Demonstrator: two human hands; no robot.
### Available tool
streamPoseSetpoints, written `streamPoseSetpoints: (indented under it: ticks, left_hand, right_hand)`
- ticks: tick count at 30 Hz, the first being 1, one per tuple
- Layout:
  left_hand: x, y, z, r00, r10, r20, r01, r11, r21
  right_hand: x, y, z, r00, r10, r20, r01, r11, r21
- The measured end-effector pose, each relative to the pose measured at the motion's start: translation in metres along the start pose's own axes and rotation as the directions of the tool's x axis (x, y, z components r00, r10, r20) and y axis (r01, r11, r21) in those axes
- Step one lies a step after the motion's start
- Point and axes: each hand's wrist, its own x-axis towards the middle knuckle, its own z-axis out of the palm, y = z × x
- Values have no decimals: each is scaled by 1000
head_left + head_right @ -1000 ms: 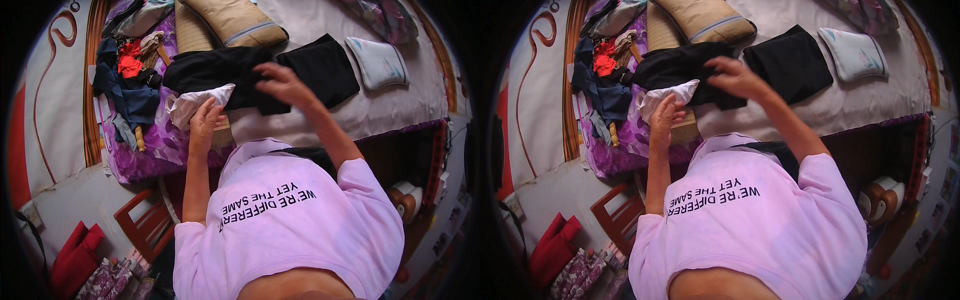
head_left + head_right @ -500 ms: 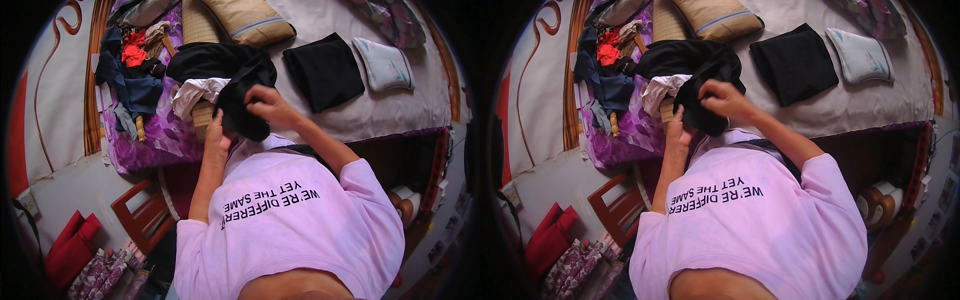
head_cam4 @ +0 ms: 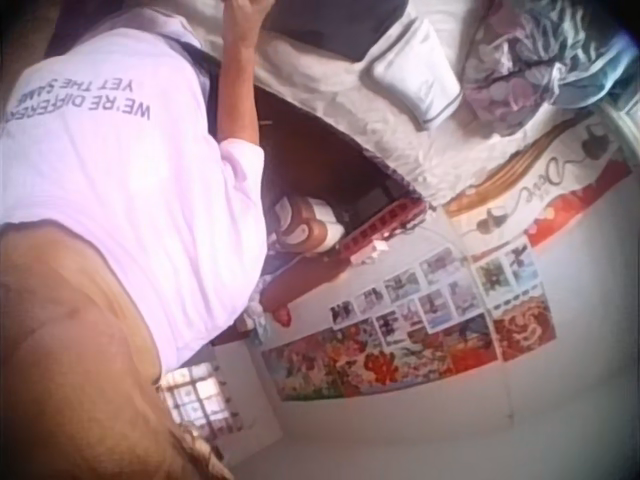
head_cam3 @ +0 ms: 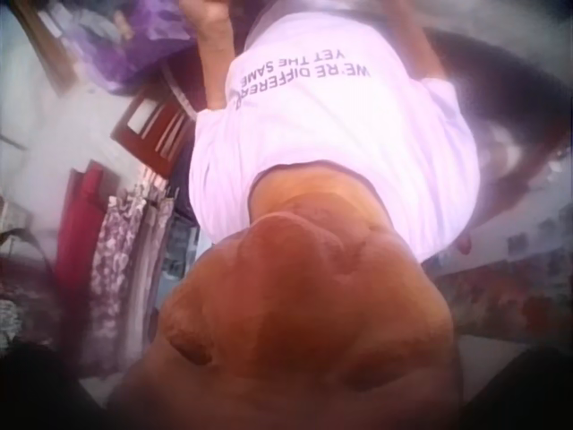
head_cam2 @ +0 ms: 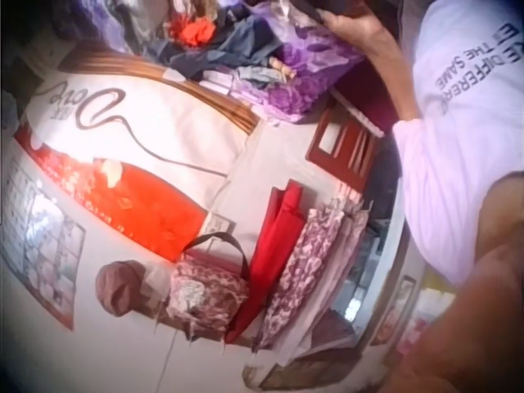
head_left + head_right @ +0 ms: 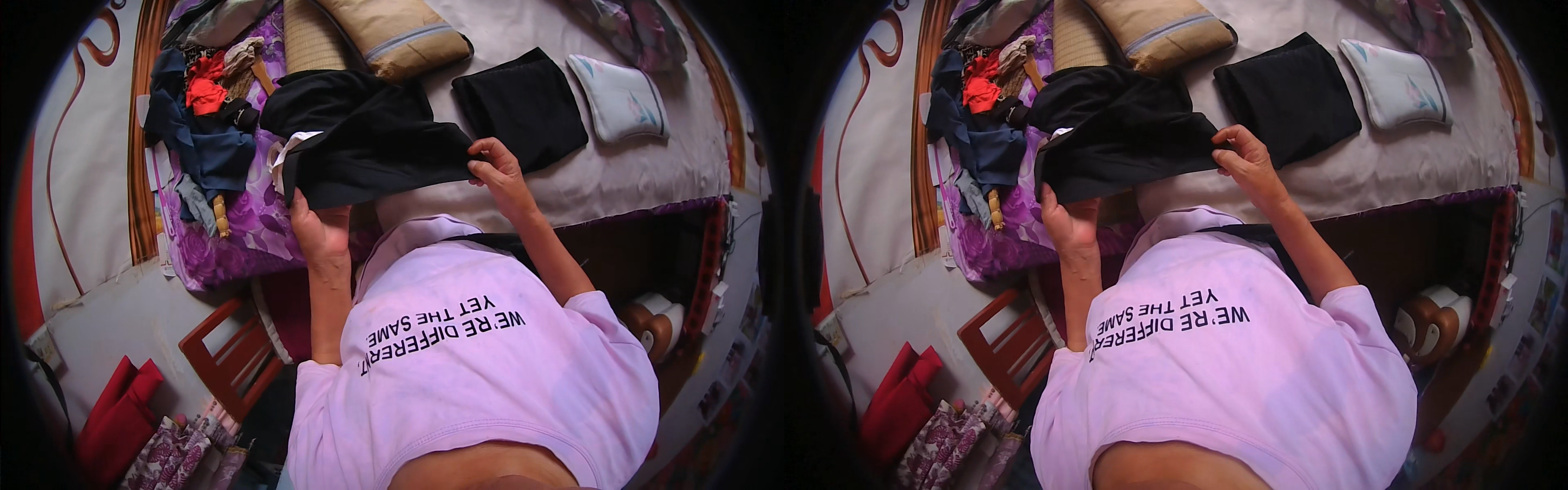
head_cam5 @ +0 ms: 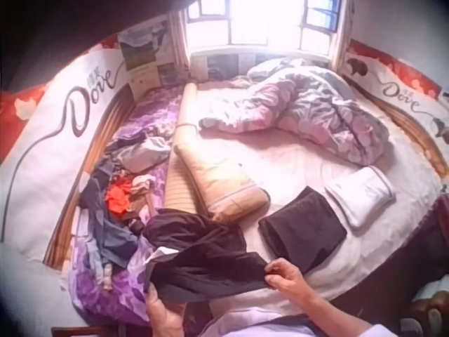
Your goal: The person folds several garments on a bed, including a black shirt, a light-colored undergarment, a red shirt, and a black polo shirt. Each item is smoothed, folded, and placed in a neat stack on the bed.
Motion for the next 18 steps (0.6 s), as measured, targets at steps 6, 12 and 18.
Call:
streamPoseSetpoints:
  ticks: [6, 12, 18]
  left_hand:
    - [0, -1, 7, 997, 79, -9, -79, 997, 14]
    - [-14, -21, 25, 992, 30, 125, -44, 994, 105]
    - [-20, -25, 46, 923, 79, 377, -302, 755, 583]
  right_hand:
    - [10, 4, -9, 944, -56, 325, 290, 607, -740]
    - [21, -16, 35, 842, -280, 461, 513, 678, -526]
    - [35, 9, 58, 865, -58, 498, 360, 763, -536]
